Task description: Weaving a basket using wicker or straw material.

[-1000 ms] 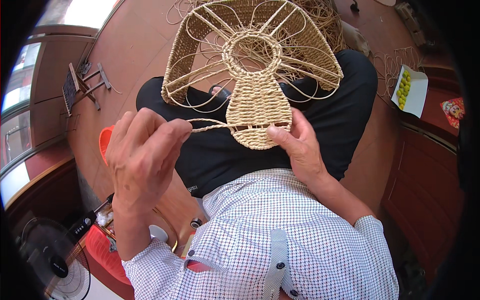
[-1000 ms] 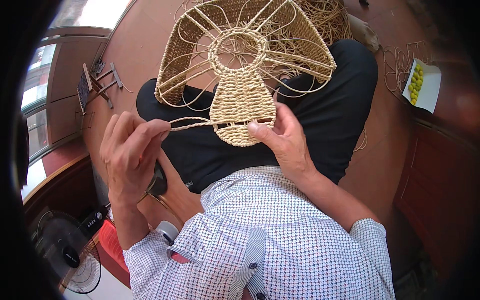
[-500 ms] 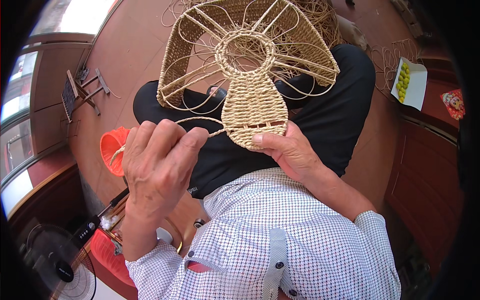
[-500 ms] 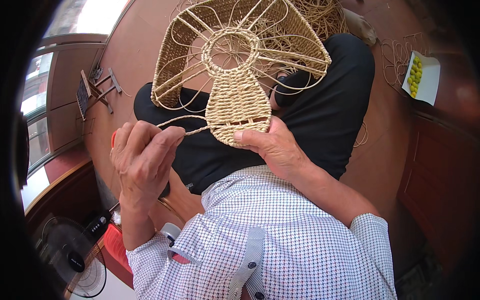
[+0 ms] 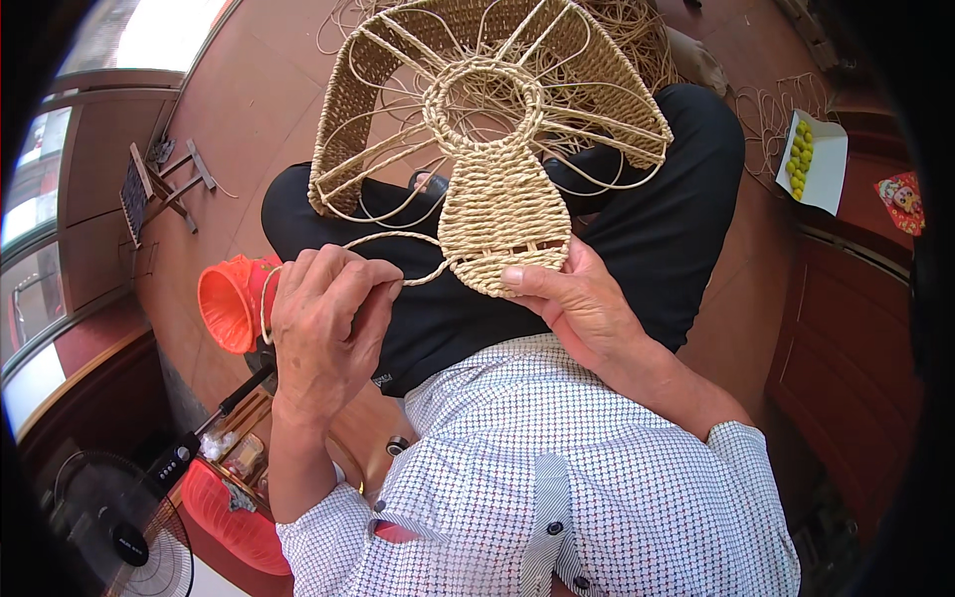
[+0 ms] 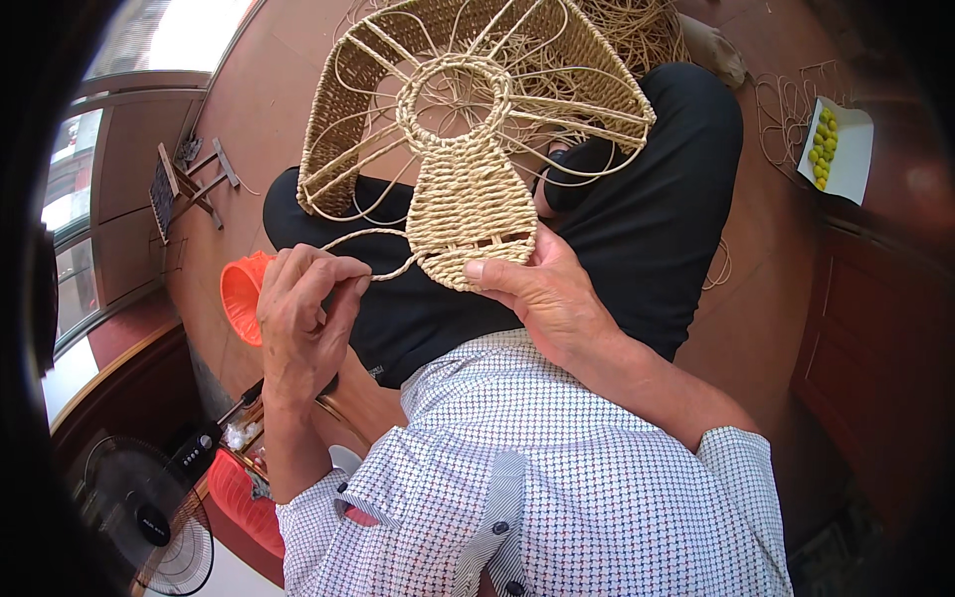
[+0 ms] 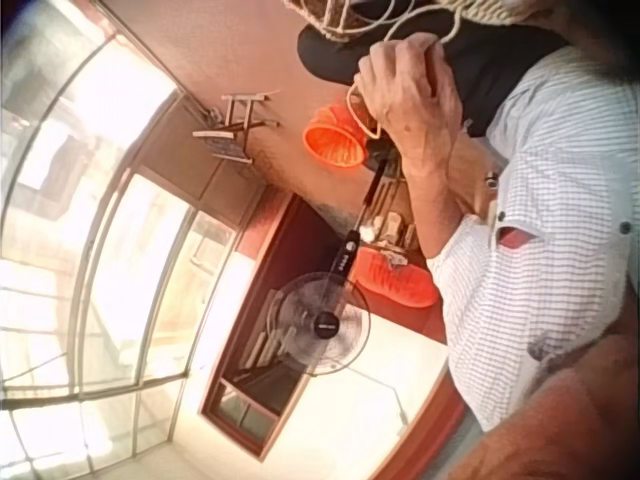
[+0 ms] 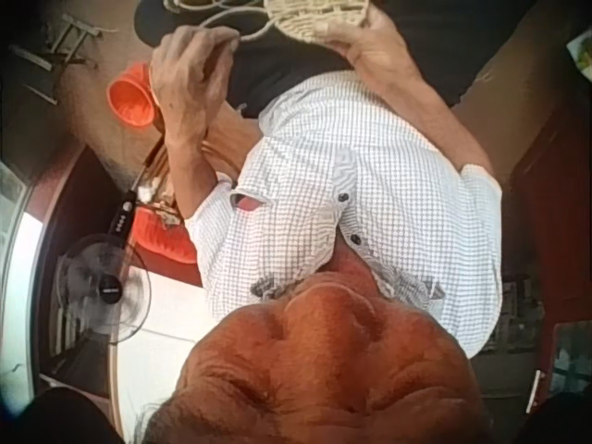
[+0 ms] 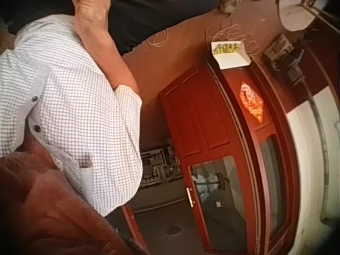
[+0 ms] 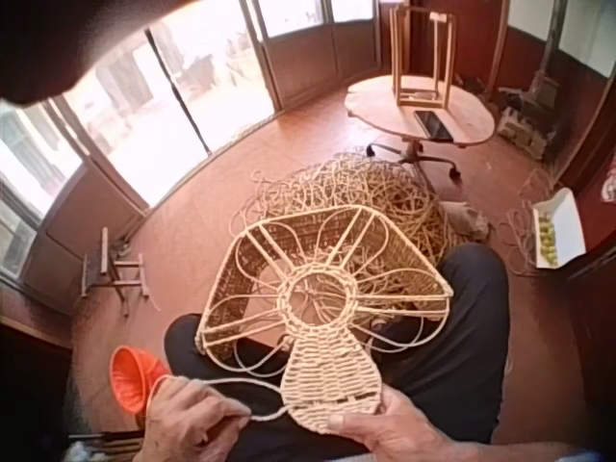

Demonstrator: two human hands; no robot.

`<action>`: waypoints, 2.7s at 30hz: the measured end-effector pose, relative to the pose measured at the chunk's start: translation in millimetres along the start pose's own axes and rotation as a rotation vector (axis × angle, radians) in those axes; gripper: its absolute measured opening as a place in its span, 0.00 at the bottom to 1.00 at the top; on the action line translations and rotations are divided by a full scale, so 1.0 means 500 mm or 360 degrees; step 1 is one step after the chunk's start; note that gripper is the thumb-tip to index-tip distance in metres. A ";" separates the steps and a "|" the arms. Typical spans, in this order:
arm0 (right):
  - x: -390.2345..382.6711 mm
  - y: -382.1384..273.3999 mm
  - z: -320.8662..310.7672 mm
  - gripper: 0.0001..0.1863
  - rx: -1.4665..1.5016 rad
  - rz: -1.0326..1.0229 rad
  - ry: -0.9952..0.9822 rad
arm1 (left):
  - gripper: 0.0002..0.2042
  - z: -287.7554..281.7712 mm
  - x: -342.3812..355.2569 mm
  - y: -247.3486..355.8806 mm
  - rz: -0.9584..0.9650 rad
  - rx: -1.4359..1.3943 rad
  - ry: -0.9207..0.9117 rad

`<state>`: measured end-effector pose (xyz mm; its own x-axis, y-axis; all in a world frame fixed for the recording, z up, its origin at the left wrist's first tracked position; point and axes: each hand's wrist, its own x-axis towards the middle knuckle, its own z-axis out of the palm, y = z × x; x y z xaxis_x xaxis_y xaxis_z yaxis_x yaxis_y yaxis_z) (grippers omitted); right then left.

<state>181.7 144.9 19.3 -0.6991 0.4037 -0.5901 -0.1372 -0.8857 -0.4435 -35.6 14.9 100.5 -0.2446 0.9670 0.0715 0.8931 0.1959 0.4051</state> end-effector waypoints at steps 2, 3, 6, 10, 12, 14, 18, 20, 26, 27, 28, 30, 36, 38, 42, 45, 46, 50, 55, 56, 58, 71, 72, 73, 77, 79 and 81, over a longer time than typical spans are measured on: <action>0.000 0.001 0.002 0.34 0.0027 0.0003 0.0011 | 0.08 -0.003 -0.002 0.005 -0.0002 -0.0013 -0.0041; 0.000 0.000 0.002 0.37 0.0053 0.0009 0.0020 | 0.08 -0.005 -0.002 0.006 0.0000 -0.0014 -0.0041; 0.000 0.002 0.000 0.37 0.0050 0.0018 0.0057 | 0.09 -0.004 -0.001 0.006 -0.0036 -0.0040 -0.0083; 0.007 0.004 -0.010 0.38 0.0042 0.0039 0.0066 | 0.10 0.007 0.018 0.013 0.0052 0.0070 0.0046; 0.009 0.004 -0.014 0.38 0.0036 0.0018 0.0027 | 0.11 0.023 0.031 0.025 0.0082 0.0096 0.0102; 0.010 0.002 -0.012 0.39 0.0040 0.0012 0.0004 | 0.11 0.046 0.043 0.039 0.0158 -0.0081 0.0001; 0.010 -0.001 -0.015 0.39 0.0047 0.0002 -0.0058 | 0.09 0.101 0.063 0.056 0.0151 -0.0206 -0.0087; 0.011 -0.003 -0.019 0.39 0.0055 0.0010 -0.0063 | 0.08 0.111 0.070 0.058 0.0148 -0.0213 -0.0110; 0.014 -0.002 -0.034 0.38 0.0050 -0.0009 -0.0113 | 0.08 0.115 0.090 0.065 0.0205 -0.0134 -0.0216; 0.014 -0.002 -0.035 0.37 0.0038 0.0003 -0.0127 | 0.08 0.116 0.092 0.066 0.0251 -0.0065 -0.0238; 0.013 -0.002 -0.035 0.37 0.0044 0.0002 -0.0128 | 0.08 0.119 0.094 0.066 0.0253 -0.0061 -0.0242; 0.013 0.002 -0.034 0.36 0.0028 0.0003 -0.0100 | 0.08 0.125 0.097 0.065 0.0312 -0.0016 -0.0224; 0.006 -0.004 -0.026 0.34 0.0066 0.0015 -0.0085 | 0.14 0.114 0.100 0.089 0.0104 -0.0949 -0.0205; 0.008 -0.003 -0.026 0.34 0.0063 0.0013 -0.0098 | 0.16 0.108 0.095 0.085 0.0015 -0.0941 -0.0212; 0.011 0.002 -0.035 0.34 0.0017 -0.0011 -0.0133 | 0.12 0.125 0.076 0.071 0.0167 -0.0417 -0.0268; 0.007 0.001 -0.029 0.36 0.0051 -0.0044 -0.0155 | 0.12 0.130 0.071 0.069 0.0197 -0.0364 -0.0151; 0.005 0.000 -0.027 0.36 0.0052 -0.0047 -0.0157 | 0.11 0.132 0.064 0.060 0.0080 -0.0770 -0.0138; -0.002 -0.002 -0.025 0.37 0.0000 -0.0129 -0.0106 | 0.09 0.094 0.058 0.086 -0.0522 -0.2074 -0.0008; -0.007 -0.007 -0.034 0.39 -0.0021 -0.0126 -0.0065 | 0.08 0.087 0.052 0.083 -0.0364 -0.1117 -0.0032; -0.007 -0.005 -0.037 0.39 -0.0036 -0.0141 -0.0058 | 0.07 0.088 0.051 0.083 -0.0249 -0.0904 -0.0074; -0.009 -0.006 -0.041 0.39 -0.0049 -0.0159 -0.0050 | 0.08 0.090 0.051 0.092 -0.0137 -0.0518 -0.0067; -0.014 -0.010 -0.059 0.38 0.0071 0.0014 -0.0121 | 0.09 0.120 0.070 0.100 0.0090 -0.0064 -0.0029; -0.016 -0.010 -0.057 0.38 0.0104 0.0006 -0.0109 | 0.09 0.129 0.071 0.101 0.0085 -0.0165 0.0011; -0.019 -0.010 -0.056 0.38 0.0107 0.0005 -0.0108 | 0.09 0.136 0.073 0.101 0.0079 -0.0265 0.0049; -0.024 -0.007 -0.053 0.38 0.0159 -0.0065 -0.0034 | 0.08 0.146 0.076 0.104 0.0060 -0.0305 0.0067; -0.025 -0.004 -0.049 0.38 0.0182 -0.0099 -0.0006 | 0.08 0.148 0.080 0.100 0.0045 -0.0340 0.0015; -0.027 -0.003 -0.044 0.39 0.0096 -0.0234 0.0029 | 0.09 0.147 0.084 0.103 0.0048 -0.0328 -0.0010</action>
<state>206.6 145.7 13.1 -0.6557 0.5336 -0.5342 -0.2794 -0.8287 -0.4849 27.6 77.6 57.4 -0.2157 0.9731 0.0810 0.8036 0.1298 0.5808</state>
